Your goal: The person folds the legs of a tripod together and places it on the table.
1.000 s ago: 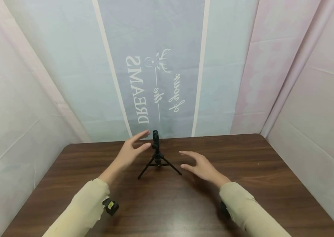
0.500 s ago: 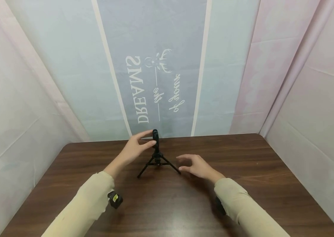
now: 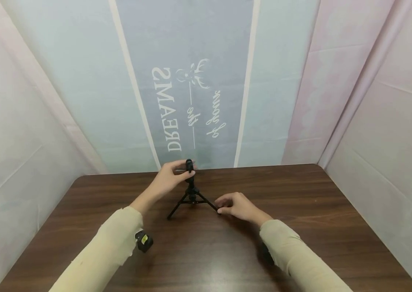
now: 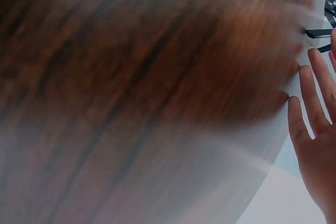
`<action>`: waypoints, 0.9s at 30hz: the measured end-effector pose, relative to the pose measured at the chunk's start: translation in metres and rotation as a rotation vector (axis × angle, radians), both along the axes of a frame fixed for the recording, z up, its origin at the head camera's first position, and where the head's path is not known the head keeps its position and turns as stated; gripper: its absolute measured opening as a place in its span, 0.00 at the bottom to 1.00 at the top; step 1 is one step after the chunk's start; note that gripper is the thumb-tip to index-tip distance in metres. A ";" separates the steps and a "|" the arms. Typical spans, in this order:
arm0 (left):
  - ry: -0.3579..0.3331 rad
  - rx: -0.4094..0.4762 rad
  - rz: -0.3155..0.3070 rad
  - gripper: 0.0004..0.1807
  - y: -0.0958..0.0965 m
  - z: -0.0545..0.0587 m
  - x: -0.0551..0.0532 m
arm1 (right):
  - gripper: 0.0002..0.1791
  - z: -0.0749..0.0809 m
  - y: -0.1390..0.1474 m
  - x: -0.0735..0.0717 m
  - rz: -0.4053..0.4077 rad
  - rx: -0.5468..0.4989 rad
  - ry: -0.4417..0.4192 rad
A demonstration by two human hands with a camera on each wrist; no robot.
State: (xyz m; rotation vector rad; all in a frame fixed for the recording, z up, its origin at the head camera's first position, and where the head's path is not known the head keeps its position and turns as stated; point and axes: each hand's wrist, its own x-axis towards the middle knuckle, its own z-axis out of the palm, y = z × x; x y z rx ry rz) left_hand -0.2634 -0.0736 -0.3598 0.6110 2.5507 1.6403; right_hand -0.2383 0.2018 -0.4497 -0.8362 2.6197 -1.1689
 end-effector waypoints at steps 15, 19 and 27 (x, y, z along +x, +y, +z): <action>0.189 -0.237 -0.006 0.17 0.002 0.004 -0.002 | 0.10 -0.007 -0.009 -0.007 0.039 0.096 0.076; 0.173 -0.253 -0.018 0.16 0.003 0.006 0.001 | 0.11 -0.008 -0.009 -0.007 0.057 0.094 0.083; 0.142 -0.254 -0.014 0.16 0.005 0.004 0.004 | 0.08 -0.015 -0.011 -0.004 -0.011 0.091 0.091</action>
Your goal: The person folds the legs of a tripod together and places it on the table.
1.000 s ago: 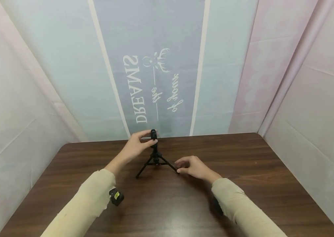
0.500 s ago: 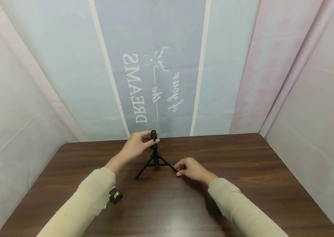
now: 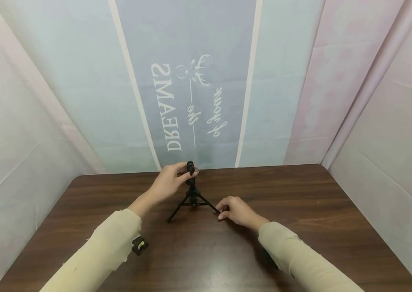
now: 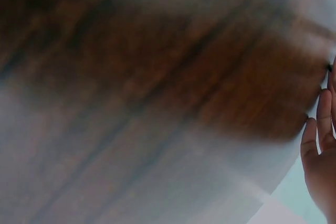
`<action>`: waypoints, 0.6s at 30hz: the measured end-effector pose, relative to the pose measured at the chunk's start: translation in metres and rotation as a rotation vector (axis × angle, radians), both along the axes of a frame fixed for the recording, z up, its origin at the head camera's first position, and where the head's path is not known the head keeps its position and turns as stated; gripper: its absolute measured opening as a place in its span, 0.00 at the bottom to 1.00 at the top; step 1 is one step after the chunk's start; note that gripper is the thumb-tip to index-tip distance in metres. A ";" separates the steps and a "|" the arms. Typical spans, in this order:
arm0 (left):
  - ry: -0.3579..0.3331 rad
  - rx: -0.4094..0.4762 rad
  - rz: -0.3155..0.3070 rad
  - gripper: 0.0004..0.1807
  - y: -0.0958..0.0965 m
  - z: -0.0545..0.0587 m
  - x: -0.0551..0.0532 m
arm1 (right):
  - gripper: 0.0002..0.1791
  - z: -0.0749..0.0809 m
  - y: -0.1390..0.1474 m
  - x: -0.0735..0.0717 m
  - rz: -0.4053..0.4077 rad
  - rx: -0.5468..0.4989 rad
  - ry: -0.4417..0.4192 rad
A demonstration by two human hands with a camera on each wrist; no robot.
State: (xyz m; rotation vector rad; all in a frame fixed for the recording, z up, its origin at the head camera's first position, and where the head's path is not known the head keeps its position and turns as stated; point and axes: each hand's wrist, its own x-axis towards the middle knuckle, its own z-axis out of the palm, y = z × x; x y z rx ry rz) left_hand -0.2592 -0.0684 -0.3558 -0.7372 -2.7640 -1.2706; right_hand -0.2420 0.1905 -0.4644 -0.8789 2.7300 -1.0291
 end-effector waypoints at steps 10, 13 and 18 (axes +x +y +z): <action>-0.040 0.072 0.014 0.17 0.002 -0.005 0.004 | 0.05 0.000 -0.009 0.006 -0.052 -0.013 -0.017; -0.062 0.128 0.045 0.16 0.001 -0.009 0.005 | 0.05 0.001 -0.013 0.006 -0.045 -0.025 -0.039; -0.057 0.188 0.072 0.16 -0.001 -0.014 0.004 | 0.05 0.002 -0.018 0.003 -0.032 -0.012 -0.031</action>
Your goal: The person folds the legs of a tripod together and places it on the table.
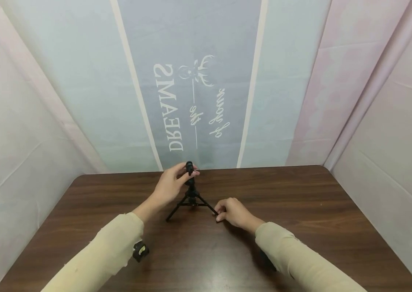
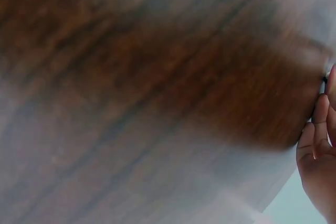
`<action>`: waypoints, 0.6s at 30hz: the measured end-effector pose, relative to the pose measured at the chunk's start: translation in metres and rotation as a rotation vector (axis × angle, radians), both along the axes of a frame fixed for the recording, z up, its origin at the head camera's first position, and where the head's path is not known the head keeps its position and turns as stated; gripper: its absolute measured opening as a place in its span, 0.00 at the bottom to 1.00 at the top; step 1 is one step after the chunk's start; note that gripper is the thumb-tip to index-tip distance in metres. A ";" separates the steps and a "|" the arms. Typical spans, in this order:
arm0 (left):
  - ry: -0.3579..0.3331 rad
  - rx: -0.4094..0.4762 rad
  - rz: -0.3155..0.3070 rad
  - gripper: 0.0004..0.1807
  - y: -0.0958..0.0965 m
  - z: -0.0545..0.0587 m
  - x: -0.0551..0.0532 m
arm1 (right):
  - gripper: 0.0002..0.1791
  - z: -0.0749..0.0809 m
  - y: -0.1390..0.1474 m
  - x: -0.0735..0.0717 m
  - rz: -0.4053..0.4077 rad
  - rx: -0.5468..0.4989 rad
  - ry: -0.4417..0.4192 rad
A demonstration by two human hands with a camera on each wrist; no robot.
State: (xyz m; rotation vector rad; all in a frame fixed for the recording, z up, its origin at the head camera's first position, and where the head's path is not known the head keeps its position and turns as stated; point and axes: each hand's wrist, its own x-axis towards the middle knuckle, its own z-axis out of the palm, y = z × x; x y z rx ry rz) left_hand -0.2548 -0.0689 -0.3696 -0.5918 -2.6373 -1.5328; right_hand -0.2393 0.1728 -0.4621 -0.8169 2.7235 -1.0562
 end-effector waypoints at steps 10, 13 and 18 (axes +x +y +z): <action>0.095 -0.001 0.030 0.15 -0.002 -0.004 0.000 | 0.06 0.002 -0.007 0.000 -0.024 0.001 0.052; 0.103 0.013 0.030 0.15 -0.002 -0.005 0.000 | 0.06 0.002 -0.007 0.000 -0.021 -0.006 0.052; 0.108 0.031 0.040 0.14 -0.001 -0.007 0.001 | 0.06 0.001 -0.007 0.001 -0.008 -0.019 0.046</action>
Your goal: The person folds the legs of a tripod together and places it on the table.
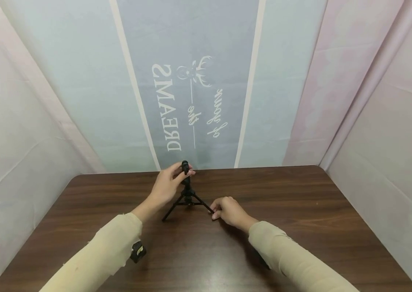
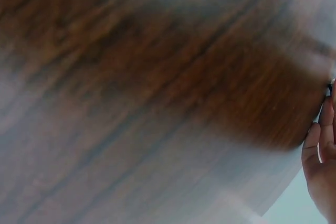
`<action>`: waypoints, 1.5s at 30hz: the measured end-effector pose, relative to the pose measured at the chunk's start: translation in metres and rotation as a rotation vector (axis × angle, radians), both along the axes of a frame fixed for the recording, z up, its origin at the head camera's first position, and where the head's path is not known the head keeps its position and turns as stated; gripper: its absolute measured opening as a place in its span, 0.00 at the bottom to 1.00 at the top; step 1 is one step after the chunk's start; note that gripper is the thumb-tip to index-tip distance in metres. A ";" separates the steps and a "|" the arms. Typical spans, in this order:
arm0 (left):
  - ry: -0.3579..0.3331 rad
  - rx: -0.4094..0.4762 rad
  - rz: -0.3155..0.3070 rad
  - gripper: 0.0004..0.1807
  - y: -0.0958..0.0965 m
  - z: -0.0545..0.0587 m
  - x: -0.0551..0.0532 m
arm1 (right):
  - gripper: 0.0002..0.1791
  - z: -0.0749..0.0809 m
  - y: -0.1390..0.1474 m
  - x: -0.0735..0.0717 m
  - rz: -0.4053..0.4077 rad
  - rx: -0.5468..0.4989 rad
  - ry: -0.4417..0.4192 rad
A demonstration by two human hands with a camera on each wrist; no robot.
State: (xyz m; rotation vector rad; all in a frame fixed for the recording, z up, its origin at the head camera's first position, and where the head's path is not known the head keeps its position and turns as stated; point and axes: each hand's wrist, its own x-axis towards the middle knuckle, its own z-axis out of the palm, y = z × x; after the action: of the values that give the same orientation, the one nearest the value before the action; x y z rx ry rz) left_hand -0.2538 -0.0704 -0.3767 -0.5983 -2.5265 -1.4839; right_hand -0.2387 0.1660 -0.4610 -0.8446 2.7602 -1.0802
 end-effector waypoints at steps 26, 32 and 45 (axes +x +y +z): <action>0.035 0.048 0.032 0.12 -0.001 -0.011 0.001 | 0.06 -0.004 -0.004 -0.003 -0.027 0.001 0.015; 0.031 0.065 0.050 0.13 -0.003 -0.012 0.002 | 0.06 -0.005 -0.006 -0.003 -0.030 0.002 0.037; 0.025 0.100 0.049 0.13 -0.003 -0.012 0.003 | 0.05 -0.006 -0.008 -0.003 -0.053 0.002 0.054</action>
State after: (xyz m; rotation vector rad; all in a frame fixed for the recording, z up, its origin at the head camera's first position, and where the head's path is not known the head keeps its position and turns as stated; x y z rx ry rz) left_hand -0.2506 -0.0734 -0.3886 -0.5324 -2.4140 -1.5649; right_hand -0.2416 0.1585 -0.4673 -0.8171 2.8427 -1.0780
